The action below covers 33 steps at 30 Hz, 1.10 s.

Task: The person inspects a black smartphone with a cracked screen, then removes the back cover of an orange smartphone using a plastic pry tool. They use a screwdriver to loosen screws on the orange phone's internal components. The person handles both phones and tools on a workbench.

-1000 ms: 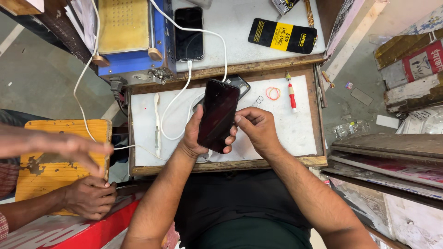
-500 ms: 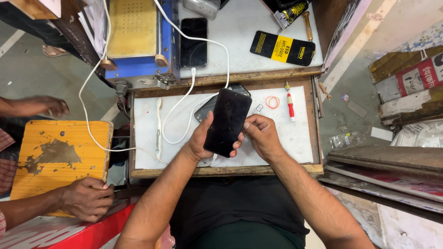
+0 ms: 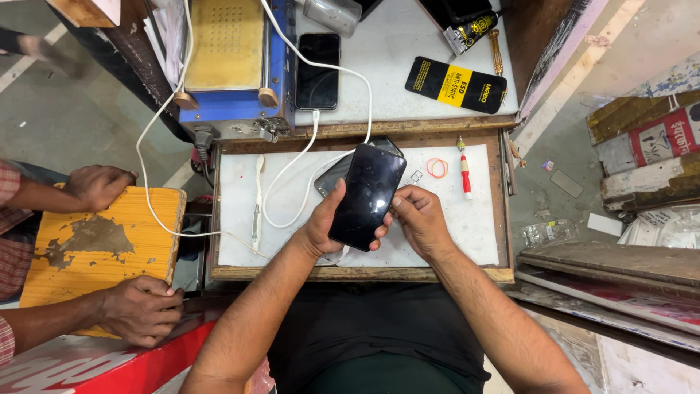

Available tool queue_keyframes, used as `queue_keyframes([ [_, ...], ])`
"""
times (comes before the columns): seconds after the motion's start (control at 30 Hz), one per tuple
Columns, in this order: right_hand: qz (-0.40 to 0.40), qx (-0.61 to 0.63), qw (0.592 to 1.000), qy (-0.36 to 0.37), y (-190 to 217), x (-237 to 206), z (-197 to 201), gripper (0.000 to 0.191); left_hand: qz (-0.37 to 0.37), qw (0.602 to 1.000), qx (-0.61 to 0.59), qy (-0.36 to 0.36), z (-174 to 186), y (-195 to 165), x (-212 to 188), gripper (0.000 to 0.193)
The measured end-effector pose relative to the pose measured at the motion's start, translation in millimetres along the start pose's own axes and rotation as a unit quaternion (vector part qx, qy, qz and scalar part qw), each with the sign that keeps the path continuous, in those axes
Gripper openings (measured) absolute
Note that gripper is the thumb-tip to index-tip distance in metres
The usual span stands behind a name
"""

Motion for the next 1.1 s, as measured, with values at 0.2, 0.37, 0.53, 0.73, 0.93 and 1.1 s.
queue_keyframes([
  [0.2, -0.007, 0.004, 1.0, 0.0, -37, -42, -67, 0.014, -0.004, 1.0, 0.001, 0.0, -1, -10, -87, 0.083],
  [0.37, -0.003, 0.01, 1.0, -0.002, -68, -29, -101, 0.014, 0.006, 1.0, 0.0, -0.014, 32, -31, -116, 0.085],
  [0.53, -0.002, 0.016, 1.0, -0.002, -102, -9, -126, 0.013, 0.006, 1.0, -0.002, -0.009, 63, -54, -141, 0.084],
  [0.73, -0.015, 0.015, 1.0, -0.014, -115, 28, -138, 0.013, 0.013, 1.0, -0.003, -0.014, 92, -82, -133, 0.084],
  [0.93, -0.024, 0.025, 0.999, -0.018, -87, 71, -138, 0.013, 0.009, 1.0, 0.006, -0.015, 95, -119, -96, 0.084],
  [1.1, -0.014, 0.013, 1.0, -0.022, -67, 114, -135, 0.014, 0.01, 1.0, 0.007, -0.009, 99, -152, -61, 0.085],
])
Point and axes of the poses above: each hand's wrist, its own x-axis towards the middle knuckle, its own z-axis out of the back of the hand, y = z × x, the point moved 9 cm from there along x, towards the middle knuckle, and after that the axes turned 8 degrees about -y, right-handed, at the moved point
